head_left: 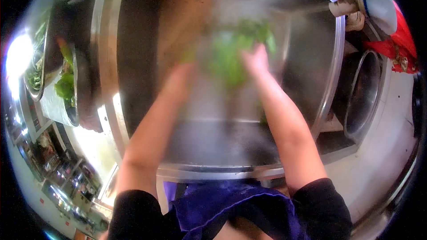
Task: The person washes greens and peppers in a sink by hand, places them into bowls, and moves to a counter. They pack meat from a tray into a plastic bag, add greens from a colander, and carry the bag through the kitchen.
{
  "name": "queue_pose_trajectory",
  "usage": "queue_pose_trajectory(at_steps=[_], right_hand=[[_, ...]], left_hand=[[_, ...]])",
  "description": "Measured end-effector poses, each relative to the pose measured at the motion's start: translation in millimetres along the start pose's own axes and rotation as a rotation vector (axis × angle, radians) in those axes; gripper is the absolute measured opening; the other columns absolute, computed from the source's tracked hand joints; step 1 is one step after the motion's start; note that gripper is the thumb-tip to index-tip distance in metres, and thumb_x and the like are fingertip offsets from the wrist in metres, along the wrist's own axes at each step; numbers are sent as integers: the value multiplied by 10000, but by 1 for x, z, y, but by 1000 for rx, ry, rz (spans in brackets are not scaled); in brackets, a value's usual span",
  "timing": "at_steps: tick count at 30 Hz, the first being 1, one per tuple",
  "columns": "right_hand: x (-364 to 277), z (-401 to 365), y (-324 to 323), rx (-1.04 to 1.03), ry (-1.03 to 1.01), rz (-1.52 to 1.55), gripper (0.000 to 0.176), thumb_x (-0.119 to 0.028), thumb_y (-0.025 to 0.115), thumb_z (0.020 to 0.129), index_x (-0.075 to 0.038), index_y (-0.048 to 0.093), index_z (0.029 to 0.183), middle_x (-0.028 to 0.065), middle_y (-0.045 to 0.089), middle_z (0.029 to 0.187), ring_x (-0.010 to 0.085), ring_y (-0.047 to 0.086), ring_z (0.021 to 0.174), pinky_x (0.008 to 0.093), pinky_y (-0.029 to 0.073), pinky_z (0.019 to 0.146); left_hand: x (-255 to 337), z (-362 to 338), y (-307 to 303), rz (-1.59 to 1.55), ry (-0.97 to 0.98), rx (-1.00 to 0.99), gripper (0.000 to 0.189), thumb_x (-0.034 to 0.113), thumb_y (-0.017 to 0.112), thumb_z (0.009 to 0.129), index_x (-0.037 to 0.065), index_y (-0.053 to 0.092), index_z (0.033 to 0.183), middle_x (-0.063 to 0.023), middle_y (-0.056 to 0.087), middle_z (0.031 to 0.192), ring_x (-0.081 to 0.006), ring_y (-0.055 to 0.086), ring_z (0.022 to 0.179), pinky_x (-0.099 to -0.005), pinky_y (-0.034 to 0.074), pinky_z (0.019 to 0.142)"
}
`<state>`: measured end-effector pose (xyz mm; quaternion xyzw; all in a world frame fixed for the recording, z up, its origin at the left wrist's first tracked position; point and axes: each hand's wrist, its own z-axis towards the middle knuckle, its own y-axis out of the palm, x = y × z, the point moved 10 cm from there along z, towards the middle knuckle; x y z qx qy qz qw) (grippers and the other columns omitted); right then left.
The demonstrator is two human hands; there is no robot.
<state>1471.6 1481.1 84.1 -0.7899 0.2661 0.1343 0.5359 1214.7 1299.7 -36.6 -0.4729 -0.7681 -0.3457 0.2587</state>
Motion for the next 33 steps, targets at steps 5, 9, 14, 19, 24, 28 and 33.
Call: queue_pose_trajectory(at_steps=[5, 9, 14, 19, 24, 28, 33], right_hand=[[-80, -3, -29, -121, -205, 613, 303, -189, 585, 842, -10, 528, 1079, 72, 609, 948, 149, 559, 810, 285, 464, 695], [-125, 10, -59, -254, -74, 917, 341, -111, 570, 845, 3, 503, 1158, 72, 601, 1007, 138, 552, 815, 278, 455, 681], [-119, 43, -76, -179, -70, 1057, 282, -34, 564, 799, 23, 571, 1075, 73, 624, 932, 149, 571, 815, 280, 457, 712], [-137, 24, -100, -157, -310, 1040, 197, -6, 538, 792, 12, 633, 964, 72, 638, 887, 147, 581, 812, 274, 461, 738], [-129, 3, -115, -117, -190, 1106, 249, -45, 506, 839, 15, 593, 1065, 86, 627, 998, 177, 593, 903, 307, 476, 807], [-129, -21, -113, -144, -165, 1173, 296, -130, 480, 923, 13, 543, 1173, 103, 599, 1100, 198, 579, 1002, 346, 482, 863], [-127, -43, -148, 147, -424, 922, 271, -98, 482, 940, 37, 548, 1165, 92, 597, 1116, 163, 560, 1024, 289, 466, 855]], left_hand=[[115, -15, 138, -821, -252, -261, 412, 332, 451, 913, 45, 502, 1203, -105, 580, 1126, -245, 555, 913, -436, 463, 793], [152, 24, 195, -933, -181, -489, 387, 312, 436, 922, 52, 506, 1200, -112, 577, 1173, -270, 557, 1028, -445, 451, 836], [180, 59, 235, -832, 28, -563, 354, 310, 460, 923, 63, 526, 1169, -102, 600, 1132, -265, 552, 1058, -447, 437, 883], [193, 51, 237, -816, -62, -424, 361, 306, 526, 898, 44, 532, 1146, -116, 609, 1089, -255, 583, 999, -411, 475, 858], [193, 58, 229, -999, -142, -435, 374, 305, 561, 865, 29, 546, 1116, -120, 634, 996, -245, 614, 905, -385, 512, 803], [209, 58, 245, -1140, -123, -525, 370, 295, 557, 856, 22, 550, 1106, -123, 639, 989, -249, 613, 903, -398, 507, 806], [221, 50, 260, -1160, -103, -522, 364, 303, 517, 869, 21, 558, 1096, -135, 635, 1040, -277, 598, 954, -436, 471, 865]])
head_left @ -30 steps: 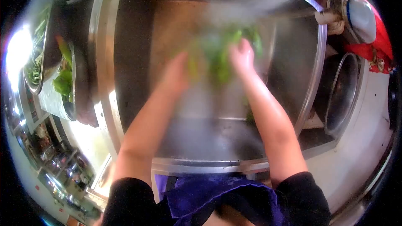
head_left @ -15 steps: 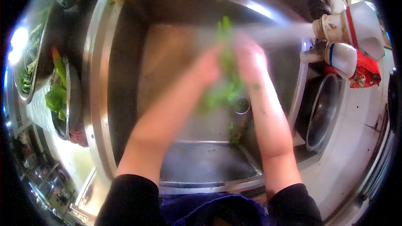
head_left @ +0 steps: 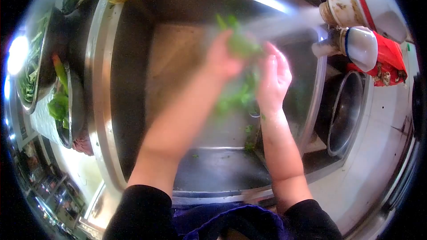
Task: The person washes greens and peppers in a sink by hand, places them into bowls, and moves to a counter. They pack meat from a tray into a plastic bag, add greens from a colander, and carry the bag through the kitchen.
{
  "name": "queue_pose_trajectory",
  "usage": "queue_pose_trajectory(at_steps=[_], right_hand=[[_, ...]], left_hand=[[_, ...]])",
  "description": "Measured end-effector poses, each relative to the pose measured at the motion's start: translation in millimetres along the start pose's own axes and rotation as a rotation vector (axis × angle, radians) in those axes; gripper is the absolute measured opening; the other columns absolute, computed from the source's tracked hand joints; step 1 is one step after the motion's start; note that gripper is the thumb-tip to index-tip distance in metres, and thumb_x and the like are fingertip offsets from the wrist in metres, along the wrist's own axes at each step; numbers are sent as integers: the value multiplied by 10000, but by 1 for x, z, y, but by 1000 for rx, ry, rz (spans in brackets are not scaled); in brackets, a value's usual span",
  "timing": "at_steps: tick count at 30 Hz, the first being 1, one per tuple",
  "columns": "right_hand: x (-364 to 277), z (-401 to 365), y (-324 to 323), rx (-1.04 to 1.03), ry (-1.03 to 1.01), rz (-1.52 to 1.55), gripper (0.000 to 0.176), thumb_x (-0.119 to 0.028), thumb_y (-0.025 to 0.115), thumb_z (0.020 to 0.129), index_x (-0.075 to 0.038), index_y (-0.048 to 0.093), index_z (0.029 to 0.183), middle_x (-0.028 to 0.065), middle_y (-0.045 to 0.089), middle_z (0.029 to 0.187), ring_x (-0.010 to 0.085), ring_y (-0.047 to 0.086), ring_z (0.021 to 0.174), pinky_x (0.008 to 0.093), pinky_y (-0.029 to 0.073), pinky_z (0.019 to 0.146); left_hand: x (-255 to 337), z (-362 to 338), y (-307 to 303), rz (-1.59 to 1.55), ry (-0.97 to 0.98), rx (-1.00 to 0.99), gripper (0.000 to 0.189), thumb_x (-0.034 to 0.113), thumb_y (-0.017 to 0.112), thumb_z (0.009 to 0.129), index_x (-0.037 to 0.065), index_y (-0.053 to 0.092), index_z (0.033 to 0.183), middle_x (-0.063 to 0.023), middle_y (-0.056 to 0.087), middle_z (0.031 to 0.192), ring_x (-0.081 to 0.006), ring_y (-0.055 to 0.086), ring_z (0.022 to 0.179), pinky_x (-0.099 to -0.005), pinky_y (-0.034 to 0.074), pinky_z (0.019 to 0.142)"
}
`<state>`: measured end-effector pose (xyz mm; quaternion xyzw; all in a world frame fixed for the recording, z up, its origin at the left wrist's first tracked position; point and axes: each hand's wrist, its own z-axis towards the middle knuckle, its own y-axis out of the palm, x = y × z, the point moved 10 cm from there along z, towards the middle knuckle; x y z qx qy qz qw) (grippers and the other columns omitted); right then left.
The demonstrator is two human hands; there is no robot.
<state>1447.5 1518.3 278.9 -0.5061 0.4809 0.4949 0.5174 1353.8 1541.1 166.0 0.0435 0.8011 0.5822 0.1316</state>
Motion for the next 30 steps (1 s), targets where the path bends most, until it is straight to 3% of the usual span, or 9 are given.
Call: queue_pose_trajectory(at_steps=[5, 8, 12, 16, 17, 21, 25, 28, 30], right_hand=[[-65, -24, 11, 39, -685, -677, 333, 9, 648, 711, -64, 636, 1036, 140, 606, 977, 287, 569, 952, 342, 439, 871], [-64, -35, 4, 20, -728, -601, 276, -1, 658, 732, -24, 624, 1005, 104, 599, 898, 251, 588, 883, 326, 473, 803], [-28, -25, 24, -191, -81, -113, 243, -80, 629, 839, 25, 556, 1045, 70, 624, 899, 98, 573, 794, 241, 477, 698], [-24, -36, 45, -359, -31, -201, 235, -75, 636, 824, 23, 552, 1020, 94, 618, 901, 139, 587, 780, 263, 481, 706], [-24, -40, 50, -393, -25, -211, 234, -70, 639, 815, 23, 551, 1011, 108, 617, 892, 164, 599, 768, 274, 484, 706], [-41, -63, 79, -498, -447, -620, 206, -61, 563, 779, 16, 522, 966, 235, 568, 839, 428, 560, 756, 448, 477, 676], [-2, -77, 106, -781, -237, -867, 145, -112, 490, 818, 11, 496, 895, 259, 572, 783, 454, 537, 741, 478, 450, 637], [-23, -78, 110, -581, -265, -357, 139, -123, 469, 823, 11, 481, 856, 232, 563, 709, 420, 540, 660, 457, 444, 592], [27, -85, 110, -442, 345, 238, 153, -173, 447, 874, -49, 460, 786, 71, 461, 594, 211, 419, 487, 343, 351, 451]], left_hand=[[-4, -27, 23, -4, -17, -22, 371, 301, 473, 877, 30, 566, 1111, -135, 620, 1108, -312, 557, 1069, -452, 445, 914], [-9, -43, 51, -136, -28, -267, 380, 300, 463, 874, 46, 564, 1138, -128, 616, 1120, -314, 526, 1123, -459, 421, 953], [-15, -57, 38, 82, -15, -165, 361, 290, 451, 885, 132, 538, 1197, -107, 584, 1187, -291, 520, 1126, -475, 374, 1000], [11, -94, 39, 365, 287, 54, 395, 177, 543, 865, 89, 456, 1240, -132, 555, 1201, -294, 521, 1112, -461, 391, 991], [20, -102, 46, 393, 340, 2, 373, 122, 584, 842, 70, 470, 1194, -107, 588, 1082, -283, 526, 1093, -453, 397, 985], [49, -130, 46, 493, 434, 169, 307, 99, 602, 829, 60, 498, 1115, -79, 581, 908, -264, 563, 995, -426, 456, 909], [70, -161, 65, 866, 638, 301, 299, 85, 583, 821, 41, 481, 1098, -65, 560, 873, -251, 563, 952, -414, 463, 885], [67, -179, 65, 652, 601, 389, 293, 98, 578, 827, 53, 476, 1098, -59, 552, 855, -251, 556, 962, -413, 458, 890], [70, -183, 73, 492, 655, 273, 281, 109, 574, 835, 64, 472, 1093, -52, 543, 839, -251, 552, 968, -406, 458, 880]])
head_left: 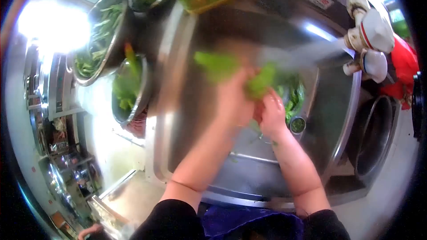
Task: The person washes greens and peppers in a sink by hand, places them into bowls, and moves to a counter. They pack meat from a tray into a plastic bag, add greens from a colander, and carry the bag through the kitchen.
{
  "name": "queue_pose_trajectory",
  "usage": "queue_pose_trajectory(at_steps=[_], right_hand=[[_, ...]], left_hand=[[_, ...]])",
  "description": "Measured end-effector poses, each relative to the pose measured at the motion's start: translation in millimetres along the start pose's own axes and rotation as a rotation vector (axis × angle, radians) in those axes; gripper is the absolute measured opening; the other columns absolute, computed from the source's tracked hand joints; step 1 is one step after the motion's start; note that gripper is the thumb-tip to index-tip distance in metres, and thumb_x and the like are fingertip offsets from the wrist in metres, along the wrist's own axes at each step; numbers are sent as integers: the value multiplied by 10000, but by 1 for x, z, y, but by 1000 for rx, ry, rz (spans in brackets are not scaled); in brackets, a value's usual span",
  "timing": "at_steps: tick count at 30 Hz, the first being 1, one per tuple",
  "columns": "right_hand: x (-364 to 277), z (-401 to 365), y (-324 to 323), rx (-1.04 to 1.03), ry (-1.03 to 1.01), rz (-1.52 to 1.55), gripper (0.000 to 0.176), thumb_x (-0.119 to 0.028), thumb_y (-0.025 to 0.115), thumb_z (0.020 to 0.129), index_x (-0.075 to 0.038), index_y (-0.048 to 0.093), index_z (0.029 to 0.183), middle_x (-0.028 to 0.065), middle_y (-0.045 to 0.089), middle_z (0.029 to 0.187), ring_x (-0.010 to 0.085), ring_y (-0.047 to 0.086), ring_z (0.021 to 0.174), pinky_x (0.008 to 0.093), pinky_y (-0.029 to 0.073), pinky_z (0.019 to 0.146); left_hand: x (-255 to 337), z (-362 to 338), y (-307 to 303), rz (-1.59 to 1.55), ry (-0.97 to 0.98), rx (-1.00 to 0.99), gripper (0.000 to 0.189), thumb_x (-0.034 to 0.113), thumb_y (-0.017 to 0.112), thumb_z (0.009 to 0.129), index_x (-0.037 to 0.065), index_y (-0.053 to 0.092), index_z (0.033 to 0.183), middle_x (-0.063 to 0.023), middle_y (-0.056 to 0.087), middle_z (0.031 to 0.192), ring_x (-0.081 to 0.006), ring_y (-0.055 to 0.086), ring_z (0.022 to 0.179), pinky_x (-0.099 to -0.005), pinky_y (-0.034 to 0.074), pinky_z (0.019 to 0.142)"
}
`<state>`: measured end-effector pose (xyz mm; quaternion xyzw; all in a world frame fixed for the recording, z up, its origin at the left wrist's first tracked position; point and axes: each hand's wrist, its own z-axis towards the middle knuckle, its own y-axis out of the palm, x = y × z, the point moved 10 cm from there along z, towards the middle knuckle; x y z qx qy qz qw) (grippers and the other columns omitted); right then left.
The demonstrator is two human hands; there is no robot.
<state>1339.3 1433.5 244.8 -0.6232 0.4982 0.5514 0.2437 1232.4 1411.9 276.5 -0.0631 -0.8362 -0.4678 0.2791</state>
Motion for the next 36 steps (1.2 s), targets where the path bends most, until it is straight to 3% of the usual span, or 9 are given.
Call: queue_pose_trajectory(at_steps=[4, 8, 12, 16, 19, 24, 26, 28, 36], right_hand=[[42, 6, 37, -51, 448, 1013, 181, -196, 434, 917, -134, 414, 748, -41, 336, 580, 75, 282, 463, 250, 247, 415], [38, 30, 51, -16, 297, 89, 147, -240, 494, 916, -97, 516, 893, -6, 480, 689, 77, 415, 547, 237, 367, 484], [-51, 53, 170, -335, 95, -93, 179, -183, 573, 878, -45, 554, 989, 9, 552, 785, 77, 515, 659, 229, 433, 550], [-119, 136, 255, -307, -65, 313, 258, -195, 590, 875, -20, 521, 1051, 28, 557, 864, 129, 564, 736, 278, 488, 646], [-107, 154, 265, -360, 15, 403, 269, -198, 590, 877, -10, 533, 1060, 52, 580, 908, 178, 589, 765, 313, 508, 685], [-2, 136, 136, -225, 339, 486, 208, -229, 487, 927, -44, 581, 946, 69, 614, 897, 171, 593, 722, 309, 498, 643], [43, 141, 27, 297, 450, 798, 254, -267, 416, 953, -70, 559, 881, 45, 594, 836, 160, 555, 698, 301, 468, 634], [38, 135, -43, 452, 362, 758, 292, -289, 365, 969, -76, 522, 843, 44, 568, 810, 168, 513, 708, 319, 444, 661], [-33, 116, -85, 9, 182, 500, 332, -248, 417, 944, 18, 482, 1133, 155, 571, 1053, 255, 575, 888, 354, 499, 760]], left_hand=[[67, -23, -6, 243, 274, 40, 202, 101, 595, 842, 45, 520, 1021, -54, 576, 849, -212, 566, 942, -368, 461, 861], [226, -114, 11, 1263, 1188, 154, 98, 89, 622, 838, 27, 583, 904, -87, 637, 927, -167, 596, 868, -312, 482, 798], [313, -146, 3, 1560, 1289, 219, 275, 86, 685, 759, 24, 596, 1013, -83, 628, 930, -182, 600, 865, -314, 481, 787], [287, -79, -21, 2298, 613, 283, 769, 413, 741, 668, 49, 470, 1288, -164, 571, 1080, -337, 529, 1035, -429, 386, 920], [272, -75, -35, 2221, 707, 187, 917, 564, 711, 628, 59, 425, 1338, -180, 461, 1305, -365, 390, 1237, -467, 269, 1038], [266, -110, -40, 2038, 1102, 62, 514, 354, 649, 796, 36, 555, 1188, -161, 507, 1286, -351, 396, 1260, -490, 233, 1066], [260, -123, -35, 1910, 1146, 24, 357, 179, 661, 768, 55, 591, 1096, -153, 556, 1209, -378, 442, 1202, -517, 276, 1037], [238, -131, -26, 1874, 1189, -58, 280, 143, 626, 785, 38, 597, 1044, -149, 596, 1132, -367, 477, 1166, -506, 285, 1040], [122, -101, 26, 1757, 962, -462, 319, 78, 638, 721, 61, 598, 1036, -123, 592, 1146, -355, 467, 1183, -505, 266, 1056]])
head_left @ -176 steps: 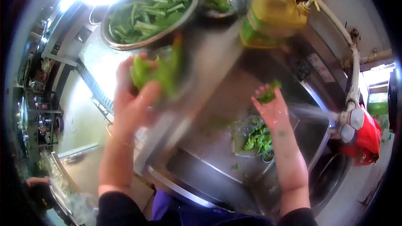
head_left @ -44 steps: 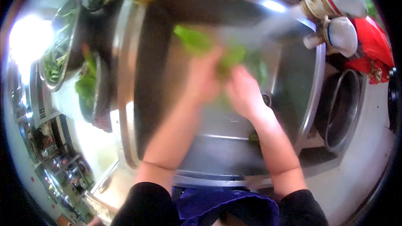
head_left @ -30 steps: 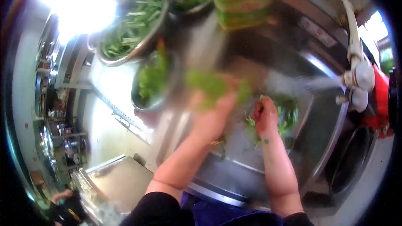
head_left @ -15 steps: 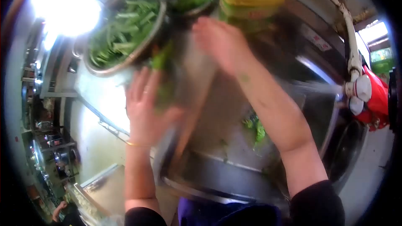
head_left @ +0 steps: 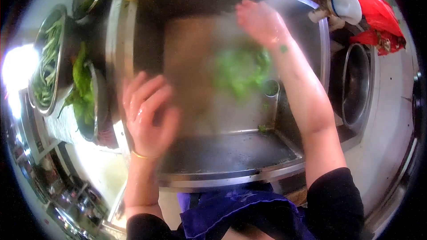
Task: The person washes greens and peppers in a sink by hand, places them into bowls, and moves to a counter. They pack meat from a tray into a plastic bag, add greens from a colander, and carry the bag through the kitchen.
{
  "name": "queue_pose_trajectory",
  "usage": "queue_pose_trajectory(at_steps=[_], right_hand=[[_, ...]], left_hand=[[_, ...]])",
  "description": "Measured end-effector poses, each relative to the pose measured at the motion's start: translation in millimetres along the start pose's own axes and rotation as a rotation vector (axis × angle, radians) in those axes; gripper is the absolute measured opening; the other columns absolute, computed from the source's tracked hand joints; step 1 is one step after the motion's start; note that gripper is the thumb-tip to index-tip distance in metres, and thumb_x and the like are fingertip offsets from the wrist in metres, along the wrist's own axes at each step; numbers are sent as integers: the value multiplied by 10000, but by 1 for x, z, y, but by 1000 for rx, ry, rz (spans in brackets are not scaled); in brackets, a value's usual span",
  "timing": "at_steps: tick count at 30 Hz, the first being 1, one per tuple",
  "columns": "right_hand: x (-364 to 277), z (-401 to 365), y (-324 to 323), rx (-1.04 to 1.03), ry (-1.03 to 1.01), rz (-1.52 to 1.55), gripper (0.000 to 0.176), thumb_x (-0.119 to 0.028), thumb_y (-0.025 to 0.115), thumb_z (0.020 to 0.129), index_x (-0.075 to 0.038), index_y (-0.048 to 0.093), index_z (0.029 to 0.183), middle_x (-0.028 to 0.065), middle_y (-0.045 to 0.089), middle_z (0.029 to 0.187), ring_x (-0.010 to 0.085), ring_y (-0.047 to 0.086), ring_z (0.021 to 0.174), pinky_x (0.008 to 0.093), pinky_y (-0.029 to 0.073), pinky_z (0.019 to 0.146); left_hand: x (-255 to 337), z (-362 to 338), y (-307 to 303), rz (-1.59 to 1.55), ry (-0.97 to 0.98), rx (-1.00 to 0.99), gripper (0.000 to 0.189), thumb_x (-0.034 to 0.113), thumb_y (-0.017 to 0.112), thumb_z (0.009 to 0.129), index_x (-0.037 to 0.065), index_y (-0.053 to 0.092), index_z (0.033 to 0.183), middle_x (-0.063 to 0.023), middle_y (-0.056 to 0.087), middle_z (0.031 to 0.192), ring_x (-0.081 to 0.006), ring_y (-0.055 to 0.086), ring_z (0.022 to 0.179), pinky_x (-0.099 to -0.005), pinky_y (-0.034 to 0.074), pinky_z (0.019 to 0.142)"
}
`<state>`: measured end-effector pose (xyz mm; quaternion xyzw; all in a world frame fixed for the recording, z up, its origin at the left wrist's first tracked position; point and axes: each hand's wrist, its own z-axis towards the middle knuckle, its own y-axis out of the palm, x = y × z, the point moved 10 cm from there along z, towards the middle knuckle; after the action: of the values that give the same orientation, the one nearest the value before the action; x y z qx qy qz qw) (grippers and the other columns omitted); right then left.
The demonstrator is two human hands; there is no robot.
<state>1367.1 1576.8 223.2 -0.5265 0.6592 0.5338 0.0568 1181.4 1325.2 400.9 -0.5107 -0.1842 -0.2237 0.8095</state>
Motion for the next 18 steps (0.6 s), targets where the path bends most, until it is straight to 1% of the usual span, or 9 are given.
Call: queue_pose_trajectory(at_steps=[2, 3, 6, 8, 10, 12, 14, 16, 18], right_hand=[[-28, -45, -11, 240, -124, -409, 338, -211, 464, 919, 21, 484, 1164, 152, 578, 1078, 252, 588, 923, 347, 504, 770], [-42, -66, -6, 200, -192, -557, 347, -178, 512, 887, 15, 505, 1176, 133, 592, 1086, 236, 599, 951, 331, 498, 782], [-115, -148, 30, 238, -600, -1133, 185, -156, 489, 904, -10, 601, 886, 58, 630, 823, 117, 562, 736, 259, 466, 678], [-160, -196, 54, 221, -959, -1125, 181, -116, 448, 908, -25, 562, 801, 35, 577, 727, 87, 492, 645, 237, 414, 603], [-195, -231, 103, -39, -1331, -1166, 145, -69, 445, 922, 7, 568, 939, 52, 580, 797, 111, 504, 697, 236, 410, 660], [-198, -232, 158, -49, -1308, -1587, 206, -9, 507, 901, 39, 560, 1095, 68, 622, 961, 149, 581, 856, 247, 451, 786], [-191, -219, 180, -77, -1190, -1996, 209, -13, 511, 899, 39, 559, 1096, 71, 619, 967, 153, 579, 863, 250, 450, 790], [-197, -215, 168, -52, -1130, -2142, 212, -17, 515, 896, 39, 558, 1096, 74, 617, 973, 156, 576, 870, 253, 448, 794], [-208, -215, 151, -10, -1095, -2186, 215, -21, 518, 894, 39, 558, 1097, 77, 614, 979, 160, 573, 877, 256, 447, 798]], left_hand=[[3, 9, 20, -37, -20, -54, 339, 73, 639, 721, 67, 606, 1058, -109, 596, 1150, -339, 466, 1191, -507, 259, 1058], [1, 12, 30, -61, -27, -85, 340, 76, 641, 727, 65, 607, 1065, -107, 599, 1146, -329, 477, 1179, -490, 280, 1049], [-24, 9, 79, -158, -146, -227, 340, 90, 648, 751, 56, 605, 1087, -111, 606, 1128, -297, 524, 1123, -424, 361, 996], [-38, -4, 139, -201, -221, -408, 343, 134, 659, 777, 52, 597, 1104, -137, 608, 1101, -278, 575, 1036, -345, 449, 893], [-29, -22, 209, -222, -178, -567, 331, 187, 630, 800, 58, 597, 1103, -150, 606, 1094, -296, 574, 1029, -372, 454, 886], [-35, -51, 294, -189, -184, -731, 349, 234, 617, 808, 55, 590, 1107, -155, 603, 1091, -311, 564, 1027, -390, 445, 895], [-49, -60, 343, -153, -246, -713, 385, 272, 624, 799, 61, 581, 1117, -153, 599, 1096, -315, 556, 1027, -405, 431, 906], [-51, -40, 343, -22, -309, -525, 423, 300, 642, 779, 74, 571, 1130, -148, 596, 1100, -309, 552, 1026, -413, 422, 906], [-52, -38, 354, 98, -437, -672, 454, 318, 651, 763, 94, 559, 1147, -136, 595, 1107, -297, 552, 1026, -419, 419, 896]])
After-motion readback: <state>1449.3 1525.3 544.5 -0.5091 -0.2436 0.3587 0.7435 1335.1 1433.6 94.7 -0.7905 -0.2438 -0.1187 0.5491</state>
